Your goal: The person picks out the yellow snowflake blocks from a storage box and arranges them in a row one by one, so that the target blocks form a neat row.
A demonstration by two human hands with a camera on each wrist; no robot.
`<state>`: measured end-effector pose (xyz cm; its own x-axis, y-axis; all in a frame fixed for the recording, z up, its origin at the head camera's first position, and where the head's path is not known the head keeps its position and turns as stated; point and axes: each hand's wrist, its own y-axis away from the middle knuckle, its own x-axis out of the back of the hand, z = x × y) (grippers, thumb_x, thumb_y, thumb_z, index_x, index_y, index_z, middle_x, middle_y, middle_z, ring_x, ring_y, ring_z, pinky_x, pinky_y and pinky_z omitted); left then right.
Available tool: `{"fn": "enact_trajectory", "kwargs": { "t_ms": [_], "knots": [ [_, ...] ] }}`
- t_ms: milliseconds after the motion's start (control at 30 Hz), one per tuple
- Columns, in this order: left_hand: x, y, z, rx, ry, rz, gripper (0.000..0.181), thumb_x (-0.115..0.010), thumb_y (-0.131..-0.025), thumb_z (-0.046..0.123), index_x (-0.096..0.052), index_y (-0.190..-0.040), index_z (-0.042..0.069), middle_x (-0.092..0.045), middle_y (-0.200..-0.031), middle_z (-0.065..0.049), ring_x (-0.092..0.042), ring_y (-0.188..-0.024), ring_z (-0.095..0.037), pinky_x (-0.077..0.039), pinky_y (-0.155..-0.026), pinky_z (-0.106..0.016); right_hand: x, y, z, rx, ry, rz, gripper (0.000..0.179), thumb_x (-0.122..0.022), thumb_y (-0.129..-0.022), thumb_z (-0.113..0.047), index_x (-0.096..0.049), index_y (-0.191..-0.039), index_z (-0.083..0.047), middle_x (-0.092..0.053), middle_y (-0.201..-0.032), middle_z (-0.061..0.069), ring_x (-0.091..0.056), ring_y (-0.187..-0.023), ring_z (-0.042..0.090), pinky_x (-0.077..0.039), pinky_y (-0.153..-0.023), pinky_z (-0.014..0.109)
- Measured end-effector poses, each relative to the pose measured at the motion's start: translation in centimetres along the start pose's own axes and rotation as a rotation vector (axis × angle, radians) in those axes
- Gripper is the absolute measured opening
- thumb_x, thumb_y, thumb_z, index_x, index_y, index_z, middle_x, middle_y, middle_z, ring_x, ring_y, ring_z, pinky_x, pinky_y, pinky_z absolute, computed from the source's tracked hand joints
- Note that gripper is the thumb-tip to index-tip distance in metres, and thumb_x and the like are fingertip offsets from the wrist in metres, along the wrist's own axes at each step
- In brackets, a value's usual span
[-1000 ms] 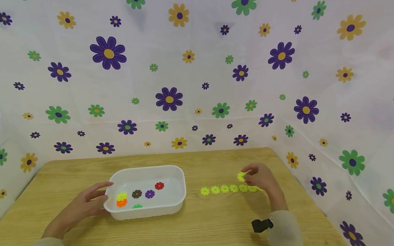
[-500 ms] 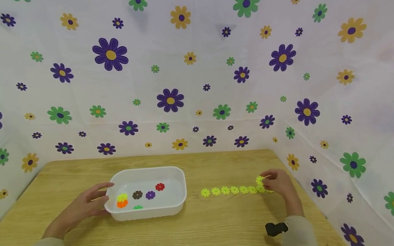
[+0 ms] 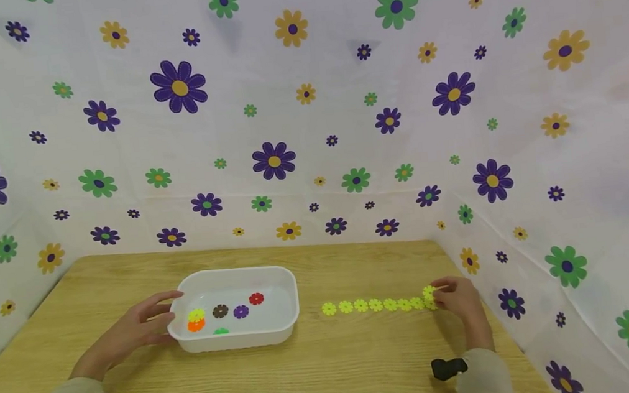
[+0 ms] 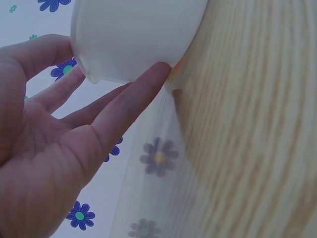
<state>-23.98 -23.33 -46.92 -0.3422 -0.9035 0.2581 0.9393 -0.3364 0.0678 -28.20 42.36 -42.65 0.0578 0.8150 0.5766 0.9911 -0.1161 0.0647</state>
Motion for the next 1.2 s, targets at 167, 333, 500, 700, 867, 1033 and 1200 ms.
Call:
{"fn": "enact_trajectory", "kwargs": {
  "t_ms": [167, 333, 500, 700, 867, 1033, 1200],
  "knots": [
    [-0.1, 0.1, -0.1, -0.005, -0.003, 0.002, 0.06, -0.056, -0.107, 0.024, -0.032, -0.158, 0.004, -0.028, -0.162, -0.037, -0.055, -0.134, -0.047, -0.063, -0.095, -0.042, 0.4, -0.4, 1.1, -0.033, -0.014, 0.045, 0.037, -0.063, -0.096, 0.002, -0.056, -0.128, 0.021, -0.074, -0.099, 0.018, -0.07, -0.074, 0.008, -0.063, -0.067, 0.022],
    [-0.1, 0.2, -0.1, -0.003, 0.002, 0.009, 0.06, -0.056, -0.107, 0.023, -0.032, -0.159, 0.004, -0.028, -0.162, -0.036, -0.054, -0.135, -0.048, -0.063, -0.096, -0.042, 0.7, -0.5, 1.9, -0.064, 0.006, 0.095, 0.038, -0.063, -0.095, 0.002, -0.056, -0.127, 0.02, -0.07, -0.107, 0.033, -0.069, -0.073, 0.008, -0.062, -0.065, 0.021],
    [0.0, 0.1, 0.1, 0.002, 0.003, 0.007, 0.06, -0.056, -0.107, 0.023, -0.032, -0.159, 0.005, -0.027, -0.162, -0.037, -0.053, -0.136, -0.048, -0.062, -0.097, -0.043, 1.0, -0.4, 2.8, -0.098, 0.034, 0.115, 0.038, -0.063, -0.095, -0.001, -0.058, -0.127, 0.018, -0.07, -0.107, 0.033, -0.068, -0.074, 0.009, -0.061, -0.064, 0.02],
    [0.0, 0.0, 0.1, -0.004, 0.008, -0.006, 0.061, -0.056, -0.107, 0.024, -0.031, -0.159, 0.006, -0.027, -0.162, -0.037, -0.054, -0.135, -0.047, -0.062, -0.097, -0.043, 1.2, -0.6, 3.6, -0.14, 0.067, 0.108, 0.039, -0.062, -0.096, -0.005, -0.059, -0.128, 0.015, -0.07, -0.111, 0.032, -0.067, -0.076, 0.009, -0.057, -0.064, 0.019],
    [0.0, 0.0, 0.1, -0.019, 0.012, -0.013, 0.061, -0.056, -0.107, 0.023, -0.03, -0.159, 0.004, -0.027, -0.161, -0.038, -0.053, -0.135, -0.049, -0.062, -0.096, -0.043, 1.2, -0.8, 4.1, -0.188, 0.024, 0.099, 0.038, -0.062, -0.096, -0.002, -0.057, -0.129, 0.016, -0.07, -0.104, 0.027, -0.066, -0.074, 0.01, -0.061, -0.066, 0.021],
    [-0.1, 0.0, 0.2, -0.024, 0.011, -0.013, 0.061, -0.056, -0.107, 0.023, -0.03, -0.159, 0.003, -0.027, -0.161, -0.039, -0.055, -0.134, -0.048, -0.062, -0.096, -0.044, 1.1, -0.8, 4.5, -0.197, -0.003, 0.112, 0.037, -0.062, -0.096, 0.0, -0.056, -0.128, 0.017, -0.07, -0.101, 0.024, -0.066, -0.072, 0.009, -0.061, -0.065, 0.021],
    [-0.2, 0.0, 0.2, -0.015, 0.033, -0.014, 0.062, -0.056, -0.107, 0.022, -0.03, -0.159, 0.003, -0.027, -0.161, -0.039, -0.055, -0.134, -0.049, -0.062, -0.096, -0.045, 0.9, -0.5, 4.7, -0.188, -0.002, 0.119, 0.034, -0.059, -0.098, -0.002, -0.057, -0.127, 0.016, -0.067, -0.114, 0.031, -0.066, -0.074, 0.008, -0.06, -0.066, 0.018]
  ]
}}
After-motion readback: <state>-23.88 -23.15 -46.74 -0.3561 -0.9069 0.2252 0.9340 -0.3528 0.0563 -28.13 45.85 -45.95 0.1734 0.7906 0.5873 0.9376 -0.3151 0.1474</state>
